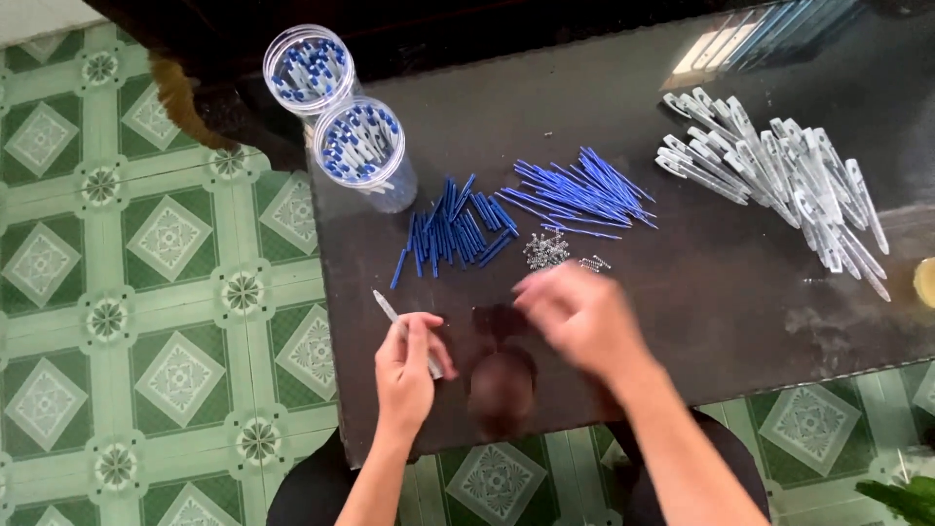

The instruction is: Assembling ballpoint pens by inserting ink refills into clear plastic barrels.

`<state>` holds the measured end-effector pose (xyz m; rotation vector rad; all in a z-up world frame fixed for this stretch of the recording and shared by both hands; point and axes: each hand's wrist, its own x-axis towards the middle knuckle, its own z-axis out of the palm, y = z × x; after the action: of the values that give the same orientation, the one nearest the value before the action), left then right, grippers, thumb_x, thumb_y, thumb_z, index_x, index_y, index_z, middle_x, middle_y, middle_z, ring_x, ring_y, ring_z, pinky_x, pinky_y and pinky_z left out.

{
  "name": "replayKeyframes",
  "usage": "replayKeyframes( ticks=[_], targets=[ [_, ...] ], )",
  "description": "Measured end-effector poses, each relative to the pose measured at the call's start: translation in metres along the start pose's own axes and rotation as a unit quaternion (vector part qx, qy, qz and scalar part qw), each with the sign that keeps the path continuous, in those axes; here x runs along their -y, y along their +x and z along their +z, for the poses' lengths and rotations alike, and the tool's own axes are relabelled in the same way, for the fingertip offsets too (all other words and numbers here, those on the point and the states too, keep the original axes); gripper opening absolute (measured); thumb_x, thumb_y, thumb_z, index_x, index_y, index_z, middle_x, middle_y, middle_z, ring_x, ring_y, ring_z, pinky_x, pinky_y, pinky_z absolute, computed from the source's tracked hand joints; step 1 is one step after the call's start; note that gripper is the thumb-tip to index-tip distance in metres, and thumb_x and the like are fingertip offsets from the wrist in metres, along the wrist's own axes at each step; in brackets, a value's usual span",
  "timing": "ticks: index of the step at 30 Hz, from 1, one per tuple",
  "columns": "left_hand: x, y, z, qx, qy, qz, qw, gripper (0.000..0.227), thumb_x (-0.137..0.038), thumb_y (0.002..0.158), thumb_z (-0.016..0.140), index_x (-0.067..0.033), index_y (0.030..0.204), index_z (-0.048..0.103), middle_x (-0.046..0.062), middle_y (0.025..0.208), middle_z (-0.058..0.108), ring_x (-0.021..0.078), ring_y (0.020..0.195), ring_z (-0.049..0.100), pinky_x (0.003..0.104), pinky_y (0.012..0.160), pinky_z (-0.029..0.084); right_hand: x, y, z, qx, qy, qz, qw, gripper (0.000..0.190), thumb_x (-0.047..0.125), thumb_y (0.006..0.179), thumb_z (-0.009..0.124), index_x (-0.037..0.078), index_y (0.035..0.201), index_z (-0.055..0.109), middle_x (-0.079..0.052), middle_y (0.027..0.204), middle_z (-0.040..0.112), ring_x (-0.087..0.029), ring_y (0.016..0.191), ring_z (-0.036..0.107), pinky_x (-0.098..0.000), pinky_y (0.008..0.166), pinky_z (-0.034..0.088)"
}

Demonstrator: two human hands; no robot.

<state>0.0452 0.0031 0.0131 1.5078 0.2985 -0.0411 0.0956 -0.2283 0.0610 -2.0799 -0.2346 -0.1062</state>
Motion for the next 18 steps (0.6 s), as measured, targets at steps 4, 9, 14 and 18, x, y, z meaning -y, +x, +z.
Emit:
replayKeyframes(
  ticks=[4,9,14,18],
  targets=[
    [0.004,0.001,0.002,-0.02,-0.01,-0.005,1.0,0.035,-0.021,0.11,0.039,-0.0028,0.099,0.066,0.011,0.044,0.053,0.0195,0.034,0.056,0.029,0.04,0.051,-0.074,0.004,-0.038,-0.138,-0.182,0.03,0.973,0.008,0.013,0.094,0.075,0.019,0.099,0.079,-0.002,0.09,0.072,-0.022,0.083,0.07,-0.0294,0.067,0.058],
    [0.004,-0.004,0.01,0.01,0.002,-0.027,1.0,0.037,-0.024,0.11,0.041,-0.0012,0.1,0.068,0.001,0.048,0.043,0.0114,0.036,0.046,0.026,0.039,0.046,-0.099,0.003,-0.04,-0.154,-0.252,0.157,0.942,0.011,0.022,0.091,0.079,0.027,0.101,0.079,0.008,0.087,0.066,-0.012,0.07,0.064,-0.0319,0.068,0.055],
    [0.015,-0.005,0.009,0.023,-0.004,-0.036,0.999,0.034,-0.025,0.109,0.044,-0.0033,0.1,0.068,-0.001,0.051,0.039,0.0079,0.037,0.042,0.023,0.04,0.04,-0.09,0.006,-0.038,-0.135,-0.274,0.183,0.934,0.004,0.021,0.095,0.075,0.024,0.097,0.077,0.004,0.091,0.064,-0.022,0.077,0.069,-0.0409,0.073,0.058],
    [0.017,-0.006,0.009,-0.009,0.039,-0.003,0.999,0.017,-0.016,0.102,0.061,-0.0045,0.095,0.072,0.001,0.053,0.048,0.008,0.04,0.05,0.023,0.04,0.042,-0.083,0.003,-0.036,-0.186,-0.179,0.059,0.964,0.005,0.006,0.098,0.069,0.011,0.1,0.068,-0.005,0.095,0.059,-0.028,0.082,0.067,-0.0365,0.072,0.056]
  ],
)
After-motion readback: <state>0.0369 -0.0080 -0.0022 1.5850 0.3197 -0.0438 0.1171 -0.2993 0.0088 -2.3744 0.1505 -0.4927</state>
